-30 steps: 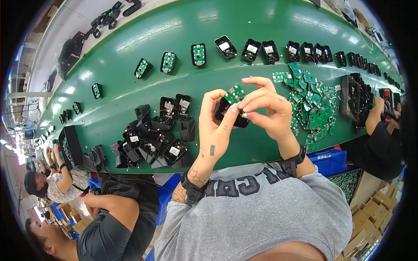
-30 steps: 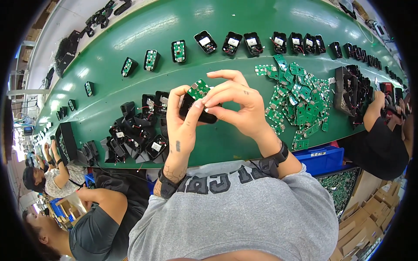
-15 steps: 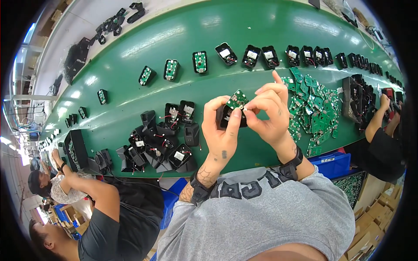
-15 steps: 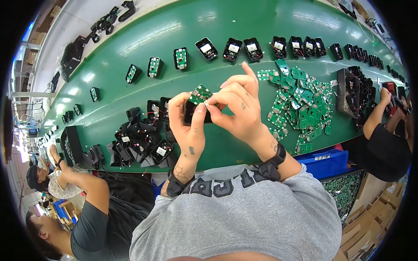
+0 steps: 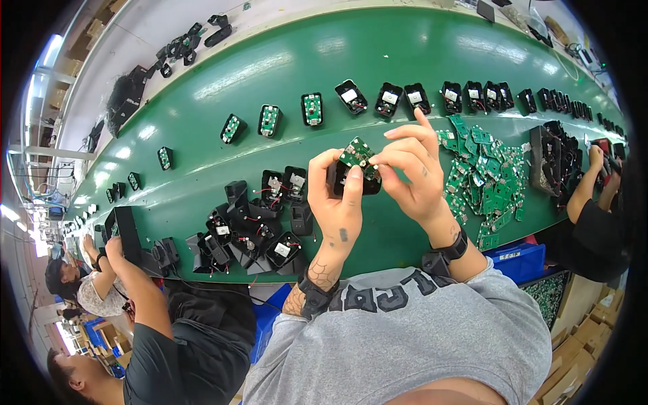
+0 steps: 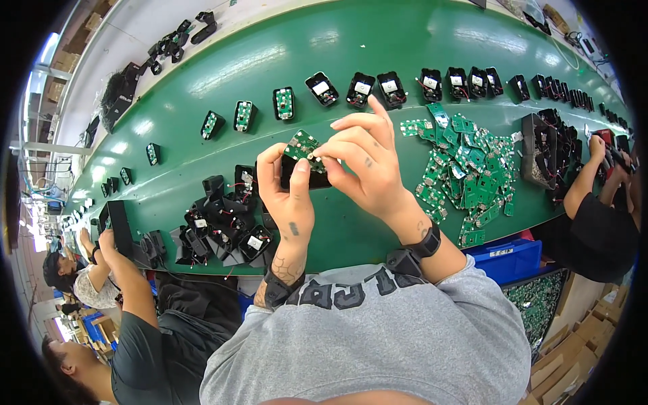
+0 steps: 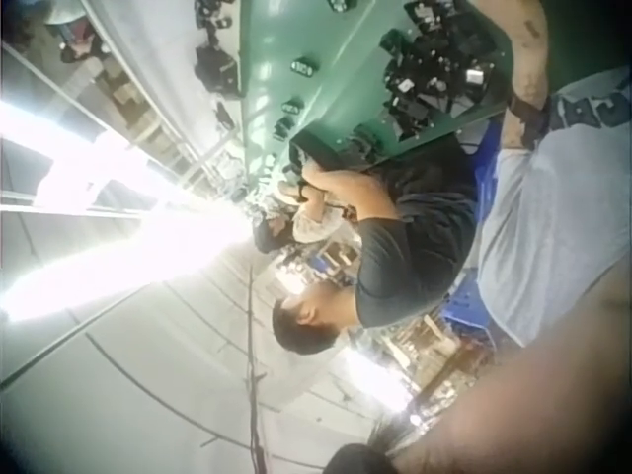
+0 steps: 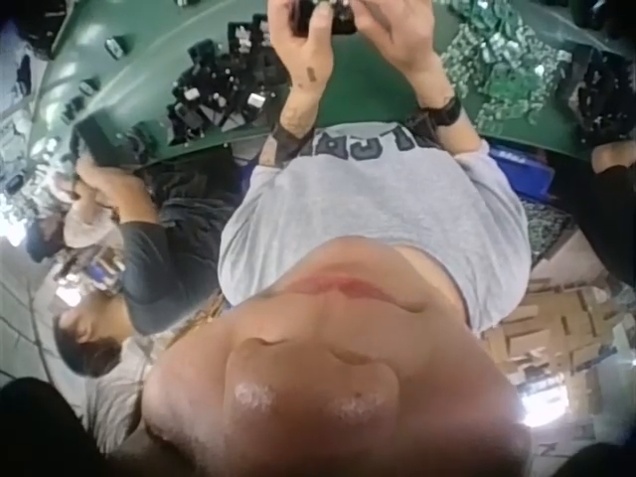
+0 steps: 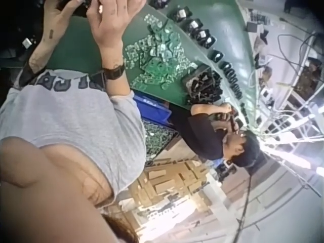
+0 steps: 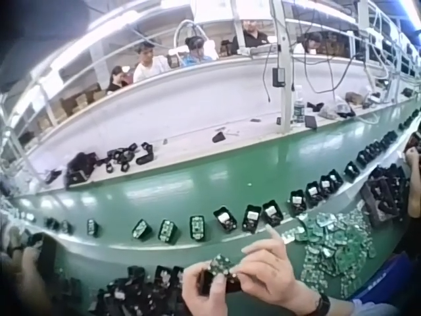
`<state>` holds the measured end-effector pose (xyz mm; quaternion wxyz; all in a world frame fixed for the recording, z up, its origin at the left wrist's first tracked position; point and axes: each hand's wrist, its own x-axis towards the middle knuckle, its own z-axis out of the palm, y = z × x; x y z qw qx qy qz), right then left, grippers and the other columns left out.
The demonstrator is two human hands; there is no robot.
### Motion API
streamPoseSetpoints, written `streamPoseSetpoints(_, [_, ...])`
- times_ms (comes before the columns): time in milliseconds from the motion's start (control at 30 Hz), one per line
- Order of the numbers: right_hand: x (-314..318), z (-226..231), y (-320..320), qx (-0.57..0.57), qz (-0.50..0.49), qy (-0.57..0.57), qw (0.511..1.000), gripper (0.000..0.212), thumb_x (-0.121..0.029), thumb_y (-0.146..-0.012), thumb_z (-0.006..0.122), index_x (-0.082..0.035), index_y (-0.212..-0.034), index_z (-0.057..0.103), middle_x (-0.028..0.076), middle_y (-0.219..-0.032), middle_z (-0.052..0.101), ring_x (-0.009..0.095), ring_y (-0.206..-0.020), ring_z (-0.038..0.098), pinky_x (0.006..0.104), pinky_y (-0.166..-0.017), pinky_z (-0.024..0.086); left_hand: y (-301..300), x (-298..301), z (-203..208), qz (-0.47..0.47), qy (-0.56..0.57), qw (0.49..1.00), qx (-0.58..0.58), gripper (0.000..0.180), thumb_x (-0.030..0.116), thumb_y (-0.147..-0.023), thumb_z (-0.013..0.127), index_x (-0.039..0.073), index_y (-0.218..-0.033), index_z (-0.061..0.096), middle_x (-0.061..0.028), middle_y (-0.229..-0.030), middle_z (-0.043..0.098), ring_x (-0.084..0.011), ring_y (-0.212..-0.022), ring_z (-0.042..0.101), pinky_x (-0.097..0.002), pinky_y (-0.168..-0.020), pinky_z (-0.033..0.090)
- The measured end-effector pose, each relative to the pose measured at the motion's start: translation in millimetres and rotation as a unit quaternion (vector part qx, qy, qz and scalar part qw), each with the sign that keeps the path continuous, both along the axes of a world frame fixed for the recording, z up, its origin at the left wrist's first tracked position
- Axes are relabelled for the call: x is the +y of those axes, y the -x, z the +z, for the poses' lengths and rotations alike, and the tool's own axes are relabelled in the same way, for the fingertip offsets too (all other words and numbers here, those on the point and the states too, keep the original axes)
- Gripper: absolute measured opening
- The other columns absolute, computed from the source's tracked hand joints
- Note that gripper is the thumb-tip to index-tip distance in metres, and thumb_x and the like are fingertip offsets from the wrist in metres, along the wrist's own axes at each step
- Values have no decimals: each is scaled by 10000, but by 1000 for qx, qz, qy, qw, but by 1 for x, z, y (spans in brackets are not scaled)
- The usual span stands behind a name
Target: Assembling electronic circuit boards into black plastic housings.
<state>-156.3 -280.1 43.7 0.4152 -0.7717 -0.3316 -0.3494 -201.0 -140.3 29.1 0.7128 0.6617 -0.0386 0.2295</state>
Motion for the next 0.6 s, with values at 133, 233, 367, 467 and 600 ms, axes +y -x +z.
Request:
streamPoseSetpoints(133, [0, -3, 6, 28, 18, -35, 999, 247, -77, -700, 772, -111, -932, 695, 27, -915, 677, 287, -1059, 592, 544, -1082, 350, -2, 0, -1, 9, -2, 1000, -10, 254, 59, -908, 620, 0, -1137, 528, -67, -1084, 579, -108, -914, 567, -252, -812, 475])
streamPoseSetpoints(233, [0, -9, 4, 22, 8, -47, 999, 239, -92, -711, 788, -104, -933, 700, 33, -938, 686, 288, -1066, 588, 533, -1071, 365, -1, -2, -5, 10, -21, 1000, -10, 262, 61, -908, 625, -5, -1143, 529, -69, -1087, 580, -108, -891, 567, -256, -796, 481])
streamPoseSetpoints(367, [3, -11, 8, 67, 20, -72, 995, 200, -80, -742, 761, -103, -932, 701, 35, -950, 695, 291, -1092, 570, 522, -1067, 365, 2, -6, -5, 20, -13, 1000, 7, 248, 65, -906, 628, -8, -1125, 536, -83, -1092, 580, -118, -896, 571, -266, -802, 488])
streamPoseSetpoints(467, [3, -7, 13, 74, 12, -59, 995, 170, -92, -767, 742, -114, -933, 713, 23, -930, 674, 291, -1123, 543, 514, -1062, 354, -2, -7, -3, 61, -60, 996, -31, 239, 55, -913, 610, -5, -1123, 512, -55, -1048, 553, -105, -925, 547, -254, -816, 453])
streamPoseSetpoints(600, [-6, 9, 15, 161, 56, -21, 985, 121, -106, -792, 718, -123, -911, 736, 35, -1011, 593, 299, -1202, 468, 477, -1063, 329, -6, -1, -5, 94, -83, 989, -79, 226, 38, -877, 634, -6, -1080, 544, -132, -1064, 595, -177, -892, 591, -292, -783, 500])
